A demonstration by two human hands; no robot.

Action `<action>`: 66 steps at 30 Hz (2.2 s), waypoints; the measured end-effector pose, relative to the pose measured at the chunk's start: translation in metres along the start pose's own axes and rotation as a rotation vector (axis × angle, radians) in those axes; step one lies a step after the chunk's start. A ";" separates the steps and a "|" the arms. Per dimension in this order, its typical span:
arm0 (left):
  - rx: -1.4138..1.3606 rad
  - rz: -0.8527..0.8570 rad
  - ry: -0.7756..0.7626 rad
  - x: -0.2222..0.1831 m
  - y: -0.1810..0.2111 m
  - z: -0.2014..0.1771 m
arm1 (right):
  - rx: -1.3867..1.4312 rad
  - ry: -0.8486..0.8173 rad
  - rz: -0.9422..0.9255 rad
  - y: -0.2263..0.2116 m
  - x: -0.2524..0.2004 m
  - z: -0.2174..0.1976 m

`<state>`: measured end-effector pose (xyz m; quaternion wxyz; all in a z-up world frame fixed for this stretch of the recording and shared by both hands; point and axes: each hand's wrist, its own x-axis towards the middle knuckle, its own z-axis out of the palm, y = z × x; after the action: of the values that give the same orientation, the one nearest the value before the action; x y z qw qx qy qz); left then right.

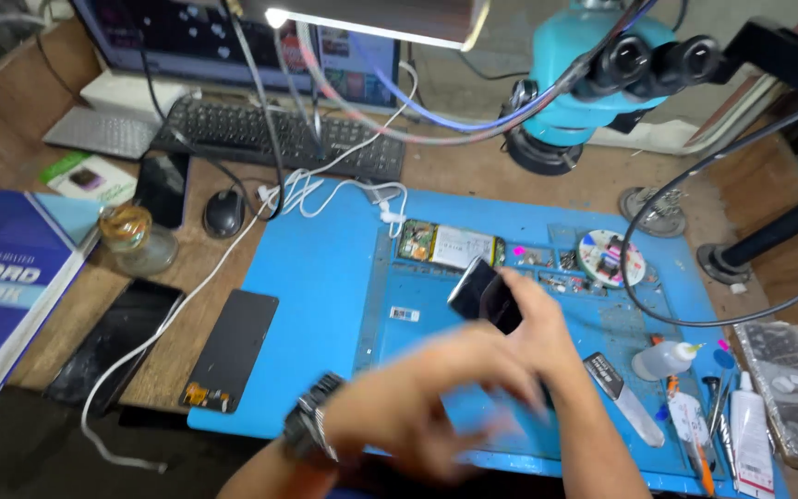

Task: The person is inspecting and reassembling a mobile phone, focusing on the screen and back cover components.

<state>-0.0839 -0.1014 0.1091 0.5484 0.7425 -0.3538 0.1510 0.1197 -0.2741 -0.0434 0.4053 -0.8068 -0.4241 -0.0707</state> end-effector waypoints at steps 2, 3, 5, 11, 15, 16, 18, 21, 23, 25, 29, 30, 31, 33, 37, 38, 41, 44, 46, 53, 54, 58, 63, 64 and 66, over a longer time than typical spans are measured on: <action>0.008 -0.020 0.026 -0.013 0.003 0.008 | -0.066 0.091 -0.006 0.001 -0.002 0.001; 0.018 -0.029 0.037 -0.020 0.005 0.012 | -0.138 0.201 -0.015 0.000 -0.003 0.003; 0.054 -0.026 0.039 -0.026 0.008 0.015 | 0.015 0.201 0.028 -0.030 0.002 -0.005; 0.130 0.044 -0.081 -0.017 0.008 0.020 | 0.160 0.223 0.114 -0.045 0.001 -0.014; 0.171 0.150 -0.157 0.004 -0.004 0.027 | 0.138 0.234 0.141 -0.032 0.002 -0.010; 0.159 0.164 -0.173 0.010 -0.008 0.029 | 0.126 0.253 0.150 -0.020 -0.002 -0.006; 0.176 0.250 -0.246 0.027 -0.016 0.031 | 0.298 0.243 0.207 0.005 -0.005 0.001; 0.306 0.022 0.255 0.033 -0.086 -0.022 | 1.036 0.024 0.051 -0.013 -0.001 -0.007; 0.219 -0.065 0.327 0.017 -0.139 -0.026 | 1.053 -0.002 0.068 -0.022 -0.005 -0.012; 0.144 -0.148 0.412 0.017 -0.161 -0.031 | 1.068 -0.051 0.069 -0.022 0.000 -0.012; 0.083 -0.276 0.250 0.011 -0.155 -0.021 | 0.979 -0.016 0.089 -0.020 0.001 -0.004; 0.076 -0.204 0.225 0.012 -0.162 -0.023 | 0.937 0.007 0.049 -0.020 0.007 -0.004; 0.080 -0.214 0.226 0.007 -0.157 -0.018 | 0.948 0.003 0.052 -0.021 0.000 -0.001; 0.031 -0.197 0.230 0.006 -0.149 -0.017 | 0.807 0.076 0.022 -0.022 0.001 0.002; 0.043 -0.248 0.211 0.002 -0.140 -0.015 | 0.883 0.068 0.093 -0.019 -0.003 0.000; 0.060 -0.241 0.206 0.003 -0.139 -0.015 | 0.907 0.037 0.082 -0.020 -0.003 -0.001; 0.059 -0.261 0.197 0.006 -0.132 -0.012 | 0.984 -0.028 0.108 -0.021 -0.003 -0.003; 0.050 -0.267 0.199 0.006 -0.134 -0.011 | 1.010 -0.077 0.150 -0.024 -0.001 -0.005; 0.053 -0.253 0.202 0.005 -0.140 -0.007 | 0.985 -0.093 0.163 -0.028 0.003 -0.006; -0.019 -0.257 0.271 0.003 -0.149 -0.004 | 0.990 0.025 0.153 -0.031 0.008 -0.002; -0.036 -0.280 0.269 0.003 -0.149 -0.004 | 0.998 0.032 0.162 -0.031 0.007 -0.002; -0.063 -0.306 0.260 0.005 -0.144 -0.003 | 0.992 0.055 0.221 -0.018 0.002 0.005; -0.081 -0.344 0.267 0.007 -0.134 0.001 | 1.014 0.065 0.403 -0.010 0.003 0.008; -0.082 -0.347 0.268 0.008 -0.133 0.001 | 1.014 0.064 0.405 -0.008 0.001 0.010; -0.075 -0.324 0.295 0.010 -0.130 0.000 | 1.002 0.069 0.429 -0.003 0.000 0.013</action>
<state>0.0124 -0.0859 0.0231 0.6385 0.7386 -0.1512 0.1545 0.1144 -0.2642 -0.0506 0.7591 -0.5806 -0.2182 0.1979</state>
